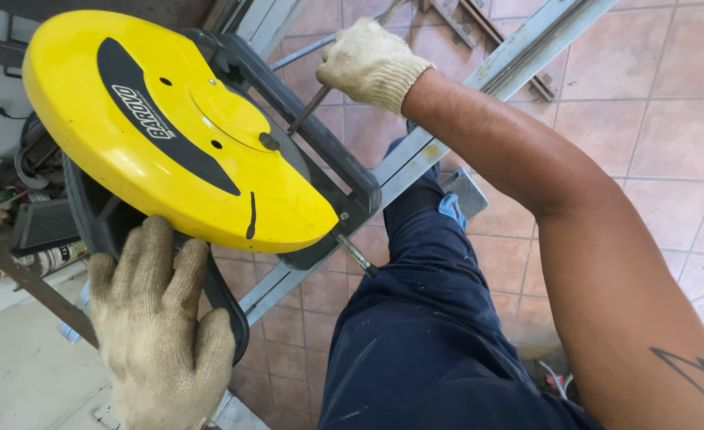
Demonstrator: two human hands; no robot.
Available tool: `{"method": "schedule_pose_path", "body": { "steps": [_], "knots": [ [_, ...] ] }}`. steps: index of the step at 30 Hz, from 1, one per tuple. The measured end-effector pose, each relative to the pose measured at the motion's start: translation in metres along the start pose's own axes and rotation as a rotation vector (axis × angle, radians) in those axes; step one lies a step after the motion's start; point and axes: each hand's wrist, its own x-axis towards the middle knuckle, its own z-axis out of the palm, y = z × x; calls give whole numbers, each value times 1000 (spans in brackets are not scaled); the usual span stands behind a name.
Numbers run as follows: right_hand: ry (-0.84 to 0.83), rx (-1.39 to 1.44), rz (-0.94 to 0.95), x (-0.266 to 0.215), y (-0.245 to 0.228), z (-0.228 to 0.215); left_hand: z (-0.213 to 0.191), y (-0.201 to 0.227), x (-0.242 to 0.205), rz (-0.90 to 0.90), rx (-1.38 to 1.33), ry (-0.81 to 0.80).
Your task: Cutting metal rods to length using a chop saw
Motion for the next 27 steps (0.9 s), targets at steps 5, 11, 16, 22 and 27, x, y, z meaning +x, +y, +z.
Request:
{"method": "schedule_pose_path", "body": {
  "steps": [5,11,16,22,27],
  "knots": [
    [-44,199,120,-4,-5,-14,0,2,1,27,-21,29],
    [-11,161,74,1,-8,-2,-2,2,1,-28,13,-23],
    [-9,357,239,5,-4,1,2,0,-3,4,14,18],
    [-21,204,105,2,-5,-4,-2,3,1,-11,2,-3],
    [110,-100,-113,-1,4,3,1,0,-1,-3,18,2]
  ]
}}
